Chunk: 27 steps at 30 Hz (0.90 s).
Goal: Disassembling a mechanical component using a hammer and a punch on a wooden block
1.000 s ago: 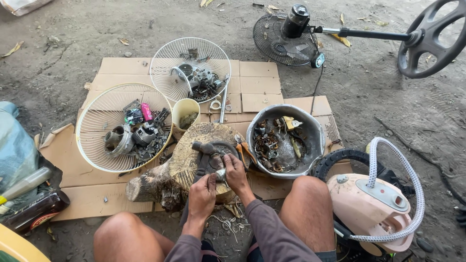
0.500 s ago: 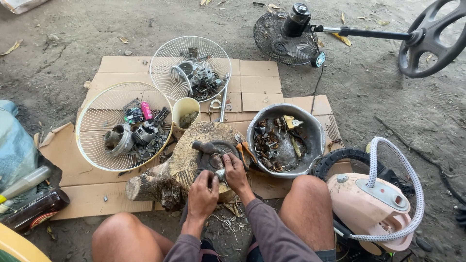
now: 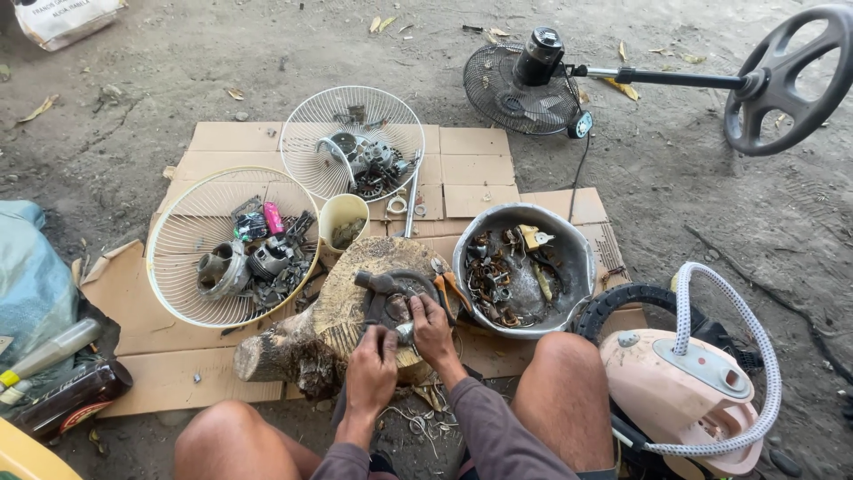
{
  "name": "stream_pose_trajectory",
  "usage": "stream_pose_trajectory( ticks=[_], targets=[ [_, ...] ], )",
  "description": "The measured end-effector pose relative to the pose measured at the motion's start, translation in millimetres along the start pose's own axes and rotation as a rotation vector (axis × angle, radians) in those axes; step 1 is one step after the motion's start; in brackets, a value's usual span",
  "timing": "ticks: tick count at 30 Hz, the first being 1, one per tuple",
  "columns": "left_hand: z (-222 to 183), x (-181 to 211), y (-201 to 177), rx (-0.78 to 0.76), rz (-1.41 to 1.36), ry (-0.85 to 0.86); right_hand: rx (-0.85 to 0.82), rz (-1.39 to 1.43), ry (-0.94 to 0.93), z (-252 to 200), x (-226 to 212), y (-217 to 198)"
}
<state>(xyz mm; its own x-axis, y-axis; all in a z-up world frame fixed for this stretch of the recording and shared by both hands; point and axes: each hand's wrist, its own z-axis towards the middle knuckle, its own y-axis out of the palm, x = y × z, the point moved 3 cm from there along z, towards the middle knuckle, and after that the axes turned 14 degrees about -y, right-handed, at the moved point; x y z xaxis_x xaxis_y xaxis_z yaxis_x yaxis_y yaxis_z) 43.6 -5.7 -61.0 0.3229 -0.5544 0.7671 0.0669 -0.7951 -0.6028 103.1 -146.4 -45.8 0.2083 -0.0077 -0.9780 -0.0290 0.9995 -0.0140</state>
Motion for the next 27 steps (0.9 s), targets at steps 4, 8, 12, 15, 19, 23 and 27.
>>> stream_pose_trajectory(
  ticks=[4, 8, 12, 15, 19, 23, 27],
  targets=[
    [-5, 12, -4, -0.076, -0.039, 0.037, 0.037, -0.026, -0.008, 1, -18, -3],
    [-4, 21, -15, -0.01, -0.095, 0.119, -0.111, 0.076, 0.145, 6, -47, 2],
    [-10, 43, -28, -0.09, -0.21, 0.036, -0.168, 0.06, 0.117, 10, -68, -10],
    [-4, 47, -23, -0.115, -0.18, 0.134, -0.191, 0.047, 0.035, 11, -58, -14],
    [9, 49, -18, -0.021, -0.001, 0.125, -0.1, 0.136, 0.012, 14, -40, -14],
    [4, 64, -33, -0.101, 0.01, 0.115, 0.032, 0.138, 0.043, 12, -51, -8],
    [15, 57, -19, -0.063, 0.101, 0.223, 0.042, 0.105, -0.004, 16, -47, -16]
  ],
)
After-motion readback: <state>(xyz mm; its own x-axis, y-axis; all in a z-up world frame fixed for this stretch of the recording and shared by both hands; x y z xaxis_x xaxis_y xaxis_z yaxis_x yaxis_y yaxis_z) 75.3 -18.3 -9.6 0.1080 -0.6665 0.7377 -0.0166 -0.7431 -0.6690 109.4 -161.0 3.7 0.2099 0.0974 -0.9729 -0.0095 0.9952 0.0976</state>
